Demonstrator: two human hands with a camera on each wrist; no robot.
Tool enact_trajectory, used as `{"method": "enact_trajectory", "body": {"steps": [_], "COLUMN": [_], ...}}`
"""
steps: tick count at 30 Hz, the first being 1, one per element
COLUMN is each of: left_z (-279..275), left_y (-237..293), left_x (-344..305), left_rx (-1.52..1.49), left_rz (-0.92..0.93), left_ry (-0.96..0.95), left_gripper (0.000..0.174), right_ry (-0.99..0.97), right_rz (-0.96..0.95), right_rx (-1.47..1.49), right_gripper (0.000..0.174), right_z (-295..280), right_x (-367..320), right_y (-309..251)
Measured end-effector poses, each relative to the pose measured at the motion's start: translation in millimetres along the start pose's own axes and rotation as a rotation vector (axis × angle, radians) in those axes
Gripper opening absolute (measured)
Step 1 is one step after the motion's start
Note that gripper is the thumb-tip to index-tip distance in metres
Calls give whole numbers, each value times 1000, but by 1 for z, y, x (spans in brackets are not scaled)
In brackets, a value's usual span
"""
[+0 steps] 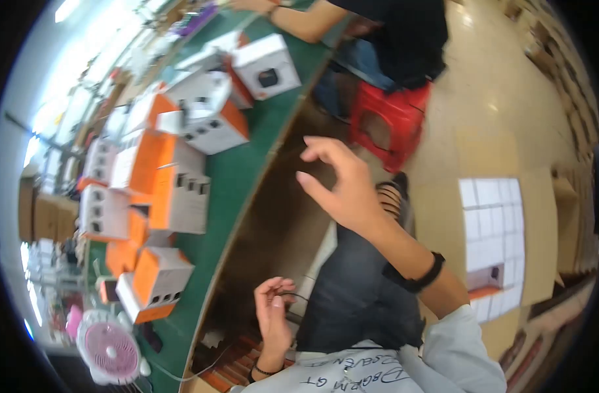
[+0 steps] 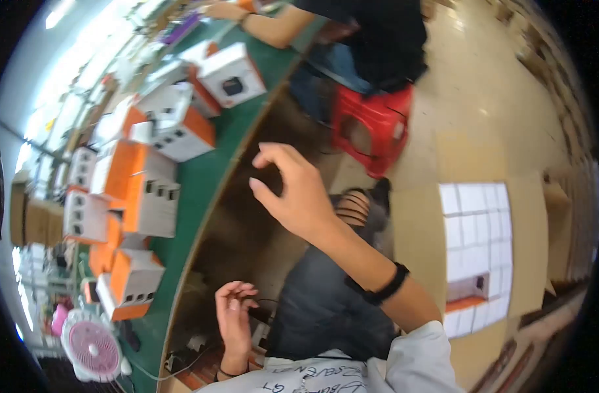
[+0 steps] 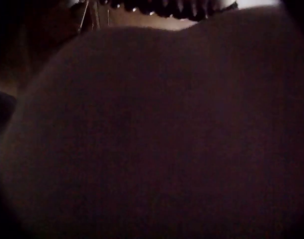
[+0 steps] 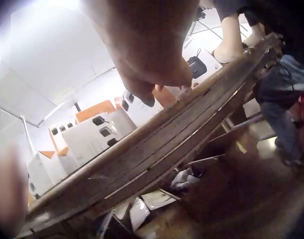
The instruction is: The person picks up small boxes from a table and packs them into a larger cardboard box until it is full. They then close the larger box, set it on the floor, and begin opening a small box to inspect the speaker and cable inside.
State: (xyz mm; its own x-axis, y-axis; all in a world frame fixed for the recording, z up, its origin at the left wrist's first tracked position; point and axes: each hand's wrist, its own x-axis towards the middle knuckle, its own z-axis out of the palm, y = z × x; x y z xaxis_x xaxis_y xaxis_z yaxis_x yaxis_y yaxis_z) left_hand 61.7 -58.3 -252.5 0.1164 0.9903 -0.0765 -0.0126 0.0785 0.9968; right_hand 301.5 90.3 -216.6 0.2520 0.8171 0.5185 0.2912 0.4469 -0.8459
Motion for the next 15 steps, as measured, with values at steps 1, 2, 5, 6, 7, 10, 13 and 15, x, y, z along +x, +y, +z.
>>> {"method": "enact_trajectory", "body": {"steps": [1,2,5,6,7,10,13,15], "left_z": [-2,0,4,6,7,19,31,36], "left_y": [-8,-11,-29,-34,-37,-43,-31,-24], "left_x": [0,0,2,4,6,14,22,27], "left_rx": [43,63,101,118,114,190,200,182], "left_rz": [-30,-67,-118,-116,-121,-135,-78,-40], "left_ry": [15,14,-79,-111,-159,-291,-381,-408], "left_gripper": [35,30,28,28,27,26,27,28], "right_ry": [56,126,455,530,612,561,218,90], "right_rz": [77,159,342,376,439,673,1204,1191], "right_rx": [-45,-111,-443,-624,-757,-1084,-1076,-1140], "right_gripper": [20,16,9,7,10,51,70,76], "right_z": [-33,-71,-203,-247,-285,-401,-382,-332], "right_x": [-22,-47,-114,-134,-154,-258,-302,-329], "right_y": [3,4,35,38,40,96,95,101]}}
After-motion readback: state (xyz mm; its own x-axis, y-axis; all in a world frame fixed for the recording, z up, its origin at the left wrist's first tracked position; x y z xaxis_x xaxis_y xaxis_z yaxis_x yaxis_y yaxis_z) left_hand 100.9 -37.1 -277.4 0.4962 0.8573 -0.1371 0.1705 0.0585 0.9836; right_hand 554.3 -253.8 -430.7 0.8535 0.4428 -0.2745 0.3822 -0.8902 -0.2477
